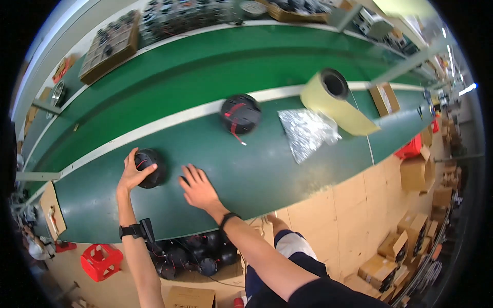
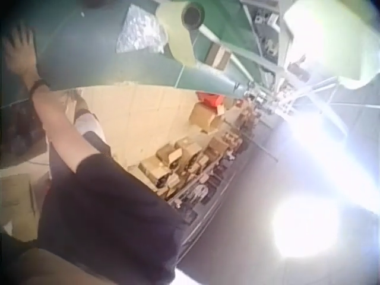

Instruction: Apply hot glue to secure wires inside plastic housings and organize finished parts on an assembly line.

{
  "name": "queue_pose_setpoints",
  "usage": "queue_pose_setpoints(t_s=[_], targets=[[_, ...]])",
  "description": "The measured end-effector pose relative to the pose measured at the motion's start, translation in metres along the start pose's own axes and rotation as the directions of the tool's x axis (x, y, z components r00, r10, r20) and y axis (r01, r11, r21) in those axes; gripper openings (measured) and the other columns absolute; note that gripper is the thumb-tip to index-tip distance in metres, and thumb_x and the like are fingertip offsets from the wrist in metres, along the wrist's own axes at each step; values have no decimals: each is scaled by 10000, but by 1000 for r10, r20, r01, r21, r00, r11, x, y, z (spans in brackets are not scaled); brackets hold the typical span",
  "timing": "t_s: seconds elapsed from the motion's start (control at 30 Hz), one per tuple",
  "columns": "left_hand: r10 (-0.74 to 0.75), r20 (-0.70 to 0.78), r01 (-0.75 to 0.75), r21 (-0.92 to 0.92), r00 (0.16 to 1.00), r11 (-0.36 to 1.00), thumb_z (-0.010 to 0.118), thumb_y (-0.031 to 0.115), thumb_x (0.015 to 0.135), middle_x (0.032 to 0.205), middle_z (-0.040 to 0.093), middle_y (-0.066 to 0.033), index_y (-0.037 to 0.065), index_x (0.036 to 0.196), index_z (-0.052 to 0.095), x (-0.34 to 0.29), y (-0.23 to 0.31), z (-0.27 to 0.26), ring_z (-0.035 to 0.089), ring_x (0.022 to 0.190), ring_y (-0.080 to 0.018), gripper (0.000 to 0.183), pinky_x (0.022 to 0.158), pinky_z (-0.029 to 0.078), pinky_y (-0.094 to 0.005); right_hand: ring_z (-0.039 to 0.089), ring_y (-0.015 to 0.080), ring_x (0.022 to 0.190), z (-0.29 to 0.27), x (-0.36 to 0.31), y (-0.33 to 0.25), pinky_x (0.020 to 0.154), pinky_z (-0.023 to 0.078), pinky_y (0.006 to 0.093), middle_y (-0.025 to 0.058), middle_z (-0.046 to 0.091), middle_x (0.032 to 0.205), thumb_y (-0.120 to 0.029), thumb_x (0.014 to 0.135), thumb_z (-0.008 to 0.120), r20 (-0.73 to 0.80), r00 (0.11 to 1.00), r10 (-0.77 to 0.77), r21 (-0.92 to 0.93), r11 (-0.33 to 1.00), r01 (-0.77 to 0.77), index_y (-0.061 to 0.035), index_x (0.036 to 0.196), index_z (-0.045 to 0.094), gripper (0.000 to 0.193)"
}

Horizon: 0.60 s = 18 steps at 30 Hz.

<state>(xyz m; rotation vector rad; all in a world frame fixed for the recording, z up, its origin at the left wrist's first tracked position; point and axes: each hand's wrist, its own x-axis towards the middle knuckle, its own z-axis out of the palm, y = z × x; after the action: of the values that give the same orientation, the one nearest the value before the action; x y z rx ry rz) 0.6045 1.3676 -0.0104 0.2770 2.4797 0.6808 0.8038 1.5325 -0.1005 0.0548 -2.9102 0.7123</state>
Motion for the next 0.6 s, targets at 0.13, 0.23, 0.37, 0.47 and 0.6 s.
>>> queue_pose_setpoints(t_s=[0.13, 0.23, 0.37, 0.47, 0.6], targets=[[-9, -23, 9, -36, 1000, 999, 786, 603, 739, 1522, 260, -269, 120, 1540, 272, -10, 62, 74, 392, 1378, -433, 1067, 1132, 378, -466, 338, 383, 1426, -7, -27, 33, 1187, 274, 494, 240, 422, 1474, -140, 808, 647, -119, 992, 38, 159, 987, -19, -23, 1159, 599, 373], [-27, -136, 14, -93, 990, 996, 746, 598, 788, 1498, 298, -314, 14, 1522, 282, -52, 70, 105, 370, 1380, -454, 1047, 1150, 338, -471, 381, 374, 1407, -31, -97, 20, 1168, 321, 482, 224, 488, 1426, -100, 793, 637, 16, 992, -126, 424, 899, 107, -11, 1074, 614, 295], [62, -134, -72, -70, 989, 995, 667, 604, 845, 1553, 289, -308, -78, 1490, 287, -89, 141, 168, 250, 1449, -470, 1012, 1199, 234, -486, 508, 355, 1301, -63, -188, 76, 1091, 417, 448, 183, 598, 1319, -84, 810, 591, 230, 928, -292, 628, 773, 87, -34, 1095, 653, 296], [215, -263, -262, -161, 941, 951, 572, 457, 959, 1530, 307, -326, -71, 1478, 306, -137, 157, 199, 272, 1430, -489, 786, 1183, 268, -498, 668, 373, 984, -125, -216, 99, 880, 531, 419, 186, 693, 1069, -97, 849, 580, 359, 930, -82, 621, 764, -172, -15, 1117, 665, 294], [450, 67, -405, -333, 890, 851, 572, 388, 986, 1293, 606, -243, -14, 1367, 497, -274, 142, 170, 596, 1191, -359, 558, 1012, 475, -420, 705, 173, 871, -184, -241, 127, 782, 567, 299, 123, 731, 973, -48, 986, 517, 466, 883, 50, 757, 495, -427, 28, 1107, 654, 198]])
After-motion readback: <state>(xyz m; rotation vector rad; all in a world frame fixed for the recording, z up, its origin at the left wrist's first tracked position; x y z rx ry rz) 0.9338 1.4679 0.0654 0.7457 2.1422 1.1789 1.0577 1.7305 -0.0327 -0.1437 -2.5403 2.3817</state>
